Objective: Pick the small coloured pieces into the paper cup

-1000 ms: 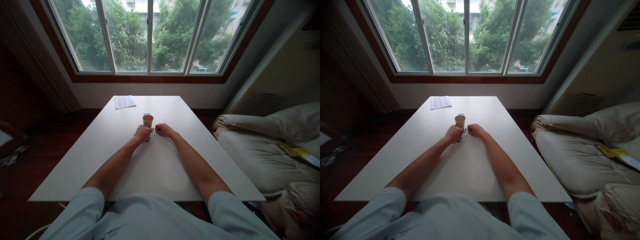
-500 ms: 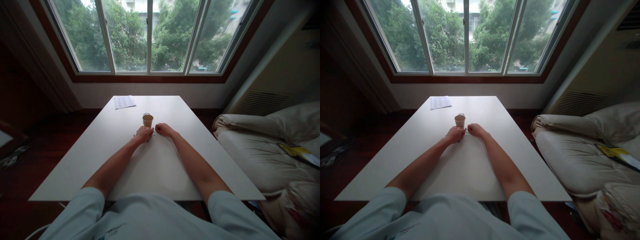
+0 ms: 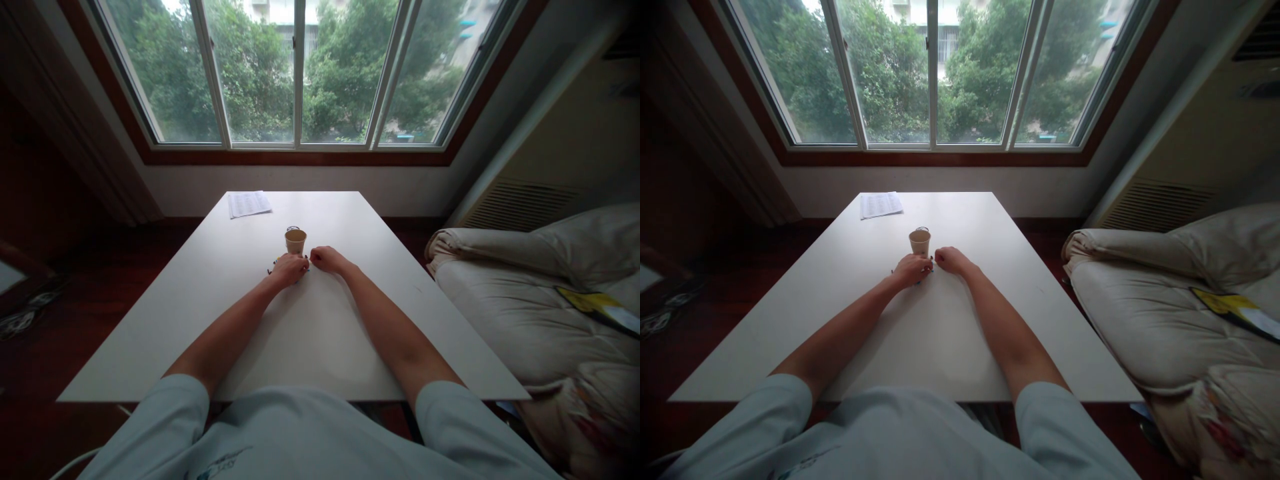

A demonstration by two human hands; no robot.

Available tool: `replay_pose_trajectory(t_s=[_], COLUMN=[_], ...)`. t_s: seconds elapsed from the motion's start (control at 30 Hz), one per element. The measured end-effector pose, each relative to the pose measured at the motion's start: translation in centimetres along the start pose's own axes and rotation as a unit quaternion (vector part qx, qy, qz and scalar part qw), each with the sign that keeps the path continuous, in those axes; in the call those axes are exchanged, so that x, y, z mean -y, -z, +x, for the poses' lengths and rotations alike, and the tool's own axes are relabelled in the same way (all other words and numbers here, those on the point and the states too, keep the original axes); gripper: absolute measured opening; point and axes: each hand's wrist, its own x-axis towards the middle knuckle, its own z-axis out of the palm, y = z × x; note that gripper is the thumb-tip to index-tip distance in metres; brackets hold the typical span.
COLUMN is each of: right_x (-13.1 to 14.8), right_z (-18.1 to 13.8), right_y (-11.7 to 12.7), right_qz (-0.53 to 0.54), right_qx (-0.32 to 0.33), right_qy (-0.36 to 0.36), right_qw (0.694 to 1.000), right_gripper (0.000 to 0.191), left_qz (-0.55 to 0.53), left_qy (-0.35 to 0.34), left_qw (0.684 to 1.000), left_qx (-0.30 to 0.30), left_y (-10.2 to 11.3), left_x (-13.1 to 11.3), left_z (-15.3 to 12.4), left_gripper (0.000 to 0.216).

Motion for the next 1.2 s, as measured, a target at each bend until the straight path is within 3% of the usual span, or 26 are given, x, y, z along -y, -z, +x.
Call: replay_pose_trajectory(t_s=[0.43,0.7,1.2], right_x=[-1.3,-1.7,-2.4], right_z=[0.4,0.3,0.1], right_y=[-0.9,-0.8,-1.0], right_qz=[0.046,0.08,0.11], right_qx=[-0.049,-0.018,-0.039], right_qy=[-0.005,-0.002,-0.003], right_qw=[0.998,0.997,0.993], right_gripper=[0.013,0.012,0.016], left_qz=[-0.011,-0.016,-0.046], left_qy=[0.019,0.018,0.026], left_qw=[1.0,1.0,0.999], left_qx=[-0.014,0.002,0.014], left_y=[-0.4,-0.2,0.0], left_x=[0.1,0.1,-0.2], left_z=[0.0,-0.1,-0.3], left_gripper=[0.019,0.022,0.025])
